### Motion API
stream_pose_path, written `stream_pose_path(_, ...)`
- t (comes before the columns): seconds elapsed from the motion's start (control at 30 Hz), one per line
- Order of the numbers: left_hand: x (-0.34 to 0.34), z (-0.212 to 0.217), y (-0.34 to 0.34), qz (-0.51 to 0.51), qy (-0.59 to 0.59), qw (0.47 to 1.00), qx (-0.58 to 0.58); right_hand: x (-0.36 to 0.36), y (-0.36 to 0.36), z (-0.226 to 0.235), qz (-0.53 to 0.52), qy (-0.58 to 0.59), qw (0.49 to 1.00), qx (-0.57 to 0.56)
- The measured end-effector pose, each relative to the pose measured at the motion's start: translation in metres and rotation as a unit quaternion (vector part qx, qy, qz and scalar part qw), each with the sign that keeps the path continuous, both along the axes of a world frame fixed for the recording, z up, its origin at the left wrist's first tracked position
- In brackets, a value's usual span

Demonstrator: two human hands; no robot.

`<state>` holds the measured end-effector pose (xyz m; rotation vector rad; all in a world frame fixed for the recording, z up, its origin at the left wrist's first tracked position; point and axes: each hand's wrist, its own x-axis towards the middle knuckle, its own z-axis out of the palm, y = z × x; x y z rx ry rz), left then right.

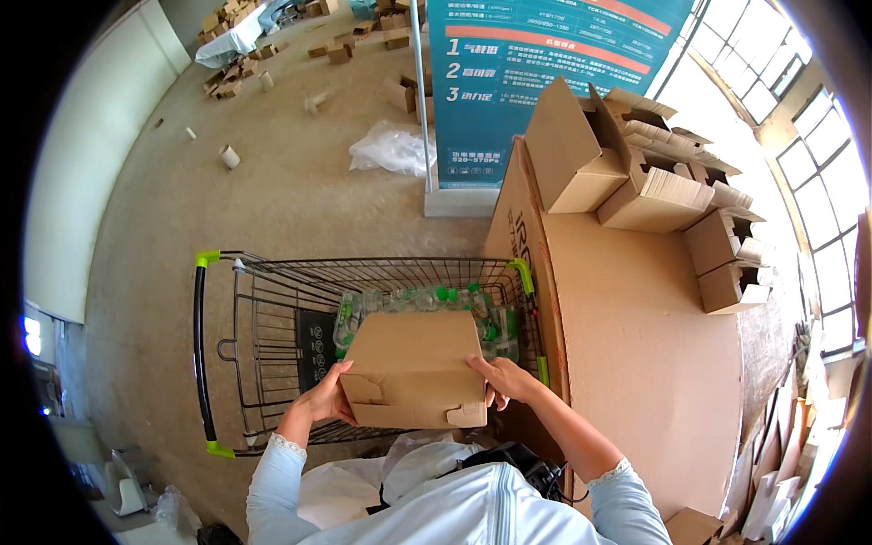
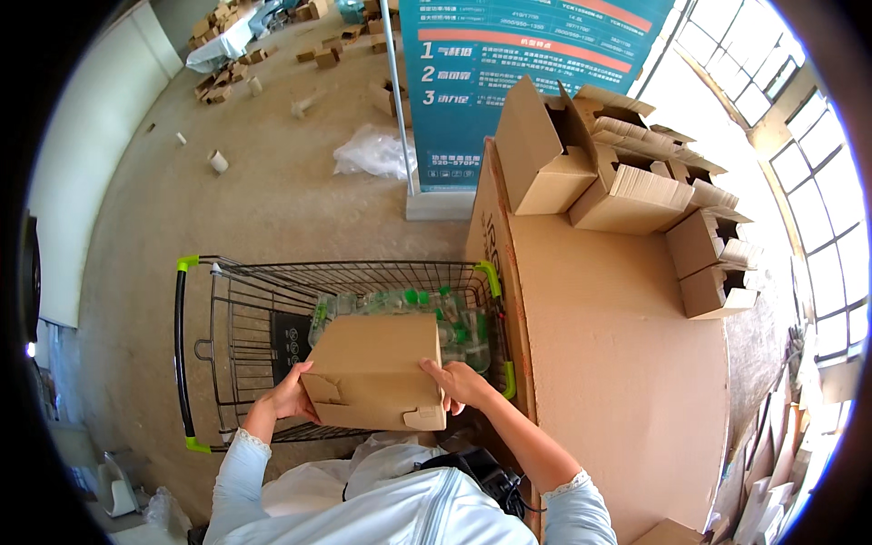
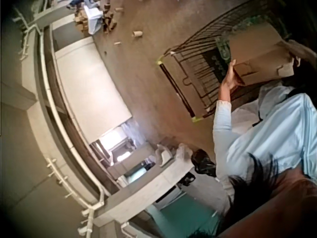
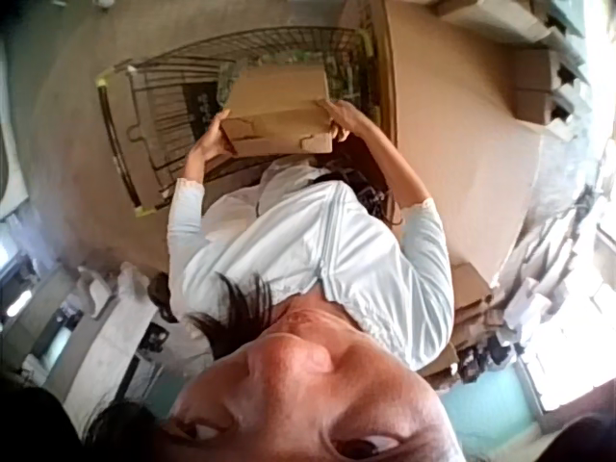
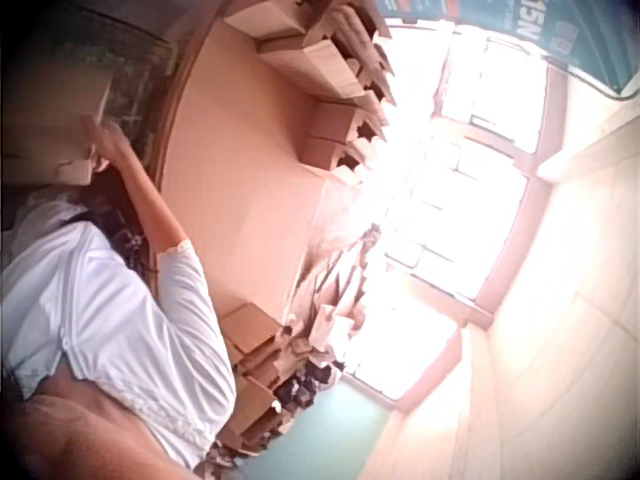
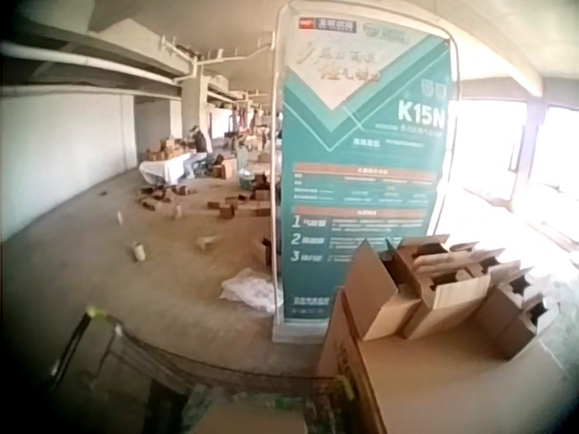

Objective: The person picks up cardboard boxes from a stack on a table, unfolds them, and places them into a shopping cart containing plastic bottles, handling them one at a time.

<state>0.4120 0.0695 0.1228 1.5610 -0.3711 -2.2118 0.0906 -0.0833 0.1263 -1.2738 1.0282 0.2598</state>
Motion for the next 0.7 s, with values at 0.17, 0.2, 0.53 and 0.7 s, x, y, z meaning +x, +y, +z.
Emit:
stream_pose_path(0.17, 0.003, 0.021, 0.016, 0.005, 0.014, 1.000, 0.010, 0.006, 0.014, 0.017, 0.034, 0.016, 0.998, -0.041)
stream_pose_path(0.2, 0.005, 0.024, 0.019, 0.014, 0.002, 1.000, 0.004, 0.005, 0.018, 0.024, 0.037, 0.004, 0.998, -0.059)
stream_pose_path(0.53, -0.019, 0.067, 0.027, 0.087, -0.089, 0.963, -0.241, -0.041, 0.068, 0.086, -0.017, -0.093, 0.951, -0.293)
stream_pose_path(0.7, -0.062, 0.046, 0.023, 0.067, -0.072, 0.932, -0.348, -0.099, 0.108, 0.088, -0.137, -0.114, 0.919, -0.351)
